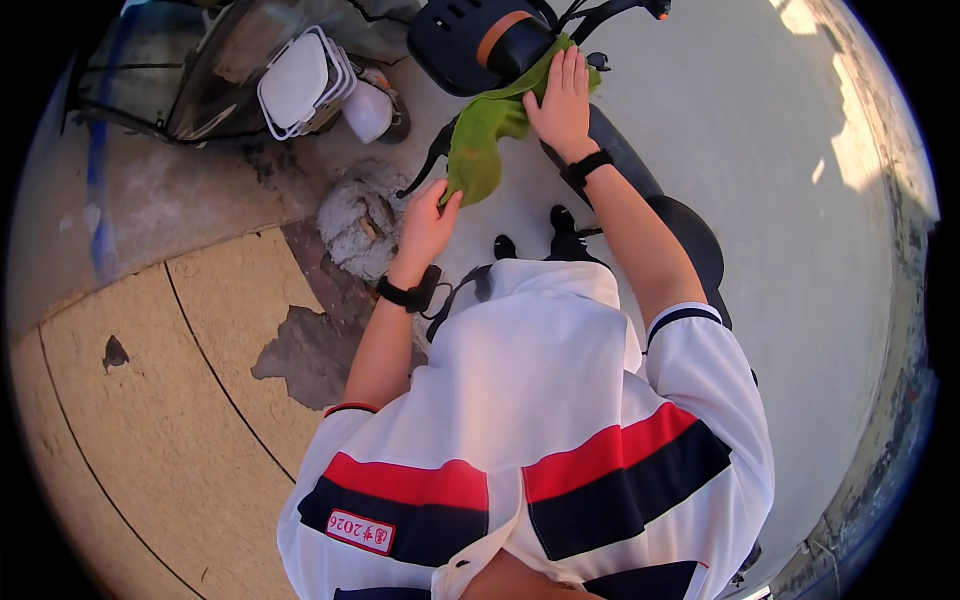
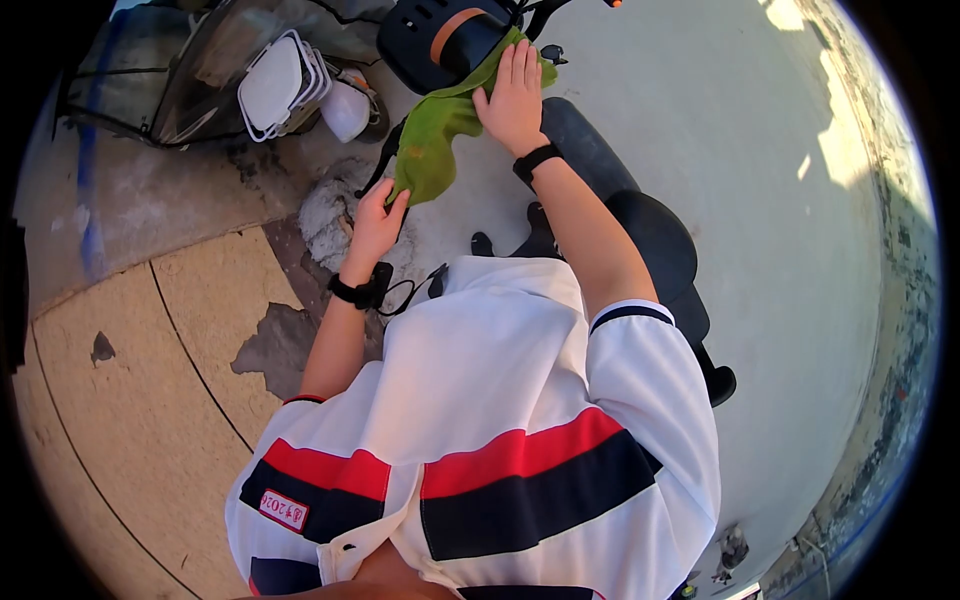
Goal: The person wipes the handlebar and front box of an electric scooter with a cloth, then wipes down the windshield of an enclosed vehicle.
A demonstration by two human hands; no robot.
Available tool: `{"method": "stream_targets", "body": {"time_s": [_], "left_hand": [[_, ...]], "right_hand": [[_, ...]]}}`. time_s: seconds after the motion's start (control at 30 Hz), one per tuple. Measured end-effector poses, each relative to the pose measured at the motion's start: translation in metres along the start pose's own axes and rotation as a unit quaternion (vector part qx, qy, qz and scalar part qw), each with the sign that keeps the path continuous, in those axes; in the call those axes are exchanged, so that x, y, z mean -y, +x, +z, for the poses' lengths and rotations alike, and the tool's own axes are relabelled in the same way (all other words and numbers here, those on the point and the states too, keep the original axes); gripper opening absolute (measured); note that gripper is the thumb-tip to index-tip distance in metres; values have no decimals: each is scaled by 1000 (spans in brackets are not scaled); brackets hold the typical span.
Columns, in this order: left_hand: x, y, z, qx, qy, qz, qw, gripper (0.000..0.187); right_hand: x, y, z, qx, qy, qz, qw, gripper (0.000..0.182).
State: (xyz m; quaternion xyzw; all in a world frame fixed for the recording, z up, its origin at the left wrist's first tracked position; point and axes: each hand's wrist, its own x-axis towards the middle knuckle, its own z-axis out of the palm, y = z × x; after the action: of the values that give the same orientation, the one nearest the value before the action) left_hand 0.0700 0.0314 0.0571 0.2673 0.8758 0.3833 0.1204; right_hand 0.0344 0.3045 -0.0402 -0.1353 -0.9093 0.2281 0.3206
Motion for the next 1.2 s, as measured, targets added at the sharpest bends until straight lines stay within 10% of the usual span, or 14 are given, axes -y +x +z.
{"method": "stream_targets", "body": {"time_s": [0.4, 1.2], "left_hand": [[1, -2, 2, -6, 4, -7, 1000, 14], [0, -2, 0, 4, -3, 7, 1000, 15]], "right_hand": [[2, 3, -7, 90, -8, -168, 982, 65], [-6, -36, 1, 3, -17, 60, 998, 74]]}}
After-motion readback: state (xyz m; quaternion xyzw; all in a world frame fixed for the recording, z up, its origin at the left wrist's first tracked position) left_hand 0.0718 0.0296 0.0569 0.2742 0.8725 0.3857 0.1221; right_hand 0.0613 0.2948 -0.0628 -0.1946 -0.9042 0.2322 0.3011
